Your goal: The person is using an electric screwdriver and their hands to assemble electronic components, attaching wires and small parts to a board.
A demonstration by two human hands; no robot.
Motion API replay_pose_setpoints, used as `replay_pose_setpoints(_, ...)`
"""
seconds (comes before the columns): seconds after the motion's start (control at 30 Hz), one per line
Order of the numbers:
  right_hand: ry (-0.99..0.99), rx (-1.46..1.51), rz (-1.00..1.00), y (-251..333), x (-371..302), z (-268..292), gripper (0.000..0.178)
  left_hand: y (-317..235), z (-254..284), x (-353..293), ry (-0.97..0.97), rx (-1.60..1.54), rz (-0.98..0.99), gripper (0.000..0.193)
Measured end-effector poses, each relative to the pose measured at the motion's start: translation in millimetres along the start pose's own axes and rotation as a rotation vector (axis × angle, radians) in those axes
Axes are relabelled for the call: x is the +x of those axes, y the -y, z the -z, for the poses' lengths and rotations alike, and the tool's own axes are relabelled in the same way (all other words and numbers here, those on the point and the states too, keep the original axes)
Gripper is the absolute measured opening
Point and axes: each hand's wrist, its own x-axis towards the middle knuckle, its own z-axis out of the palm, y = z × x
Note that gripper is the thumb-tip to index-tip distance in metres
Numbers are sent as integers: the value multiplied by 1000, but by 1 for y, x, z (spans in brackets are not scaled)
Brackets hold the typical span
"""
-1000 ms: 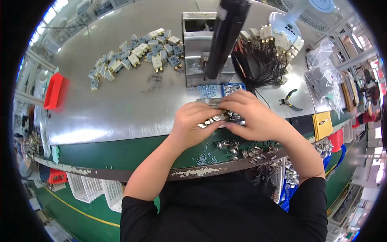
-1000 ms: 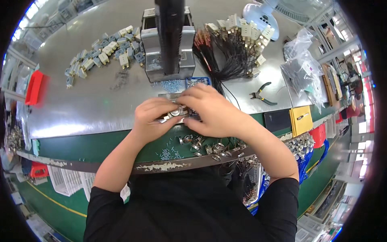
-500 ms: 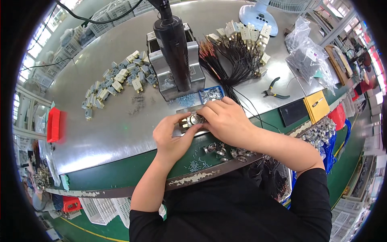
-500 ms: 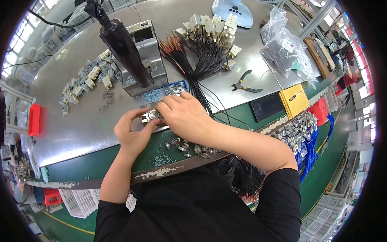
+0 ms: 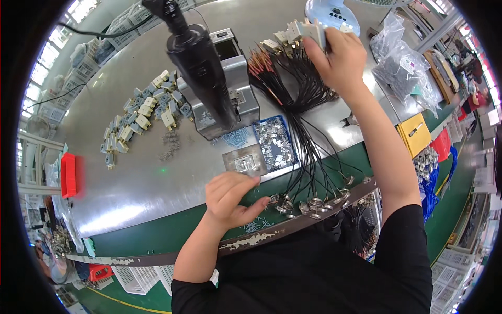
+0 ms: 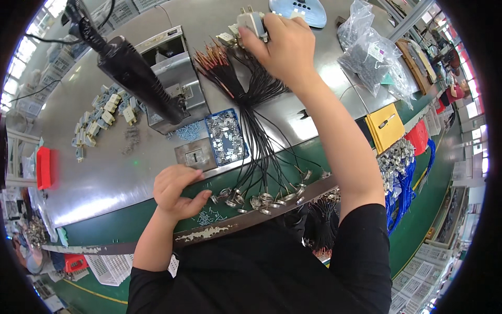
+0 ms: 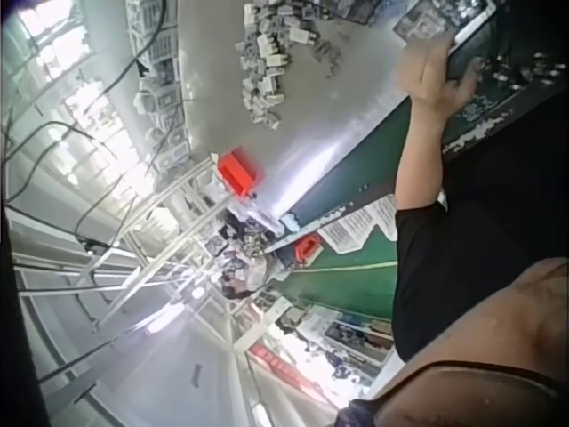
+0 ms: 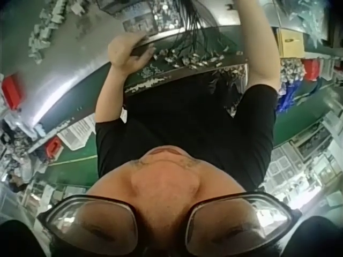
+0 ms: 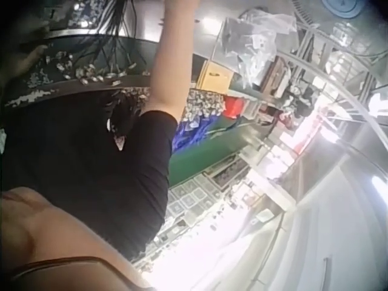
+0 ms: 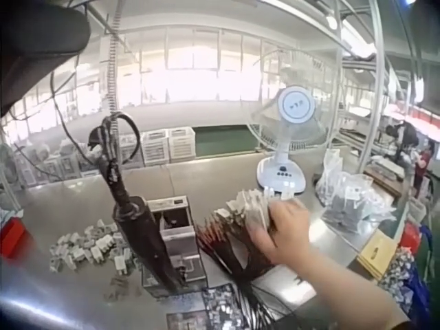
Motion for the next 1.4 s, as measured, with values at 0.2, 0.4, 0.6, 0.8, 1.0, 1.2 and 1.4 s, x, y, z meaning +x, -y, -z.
replay_pose_setpoints(0.2, 24, -347, -2, -29, -4, -25, 41, 2, -6, 1, 45, -59, -23, 30)
replay_pose_setpoints(0.4, 373, 157, -139, 13, -33, 37, 28, 1, -2, -1, 51, -72, 1, 28)
replay_pose_setpoints(0.6, 1179, 444, -422, 25, -93, 95, 20, -6, -7, -2, 71, -93, -20, 25)
replay_pose_setpoints(0.8, 1404, 426, -530, 32, -85, 119, 19, -9, -12, -3, 90, -115, -52, 24)
replay_pose_setpoints(1.0, 1342, 538, -471, 35, -84, 138, 26, -10, -11, -3, 75, -106, -59, 22)
replay_pose_setpoints(1.2, 1453, 494, -602, 38, -36, 147, 38, -9, -3, -4, 64, -104, -54, 21)
replay_pose_setpoints(1.4, 1224, 1350, -946, 25, -35, 136, 45, -13, -2, -2, 43, -127, -34, 20)
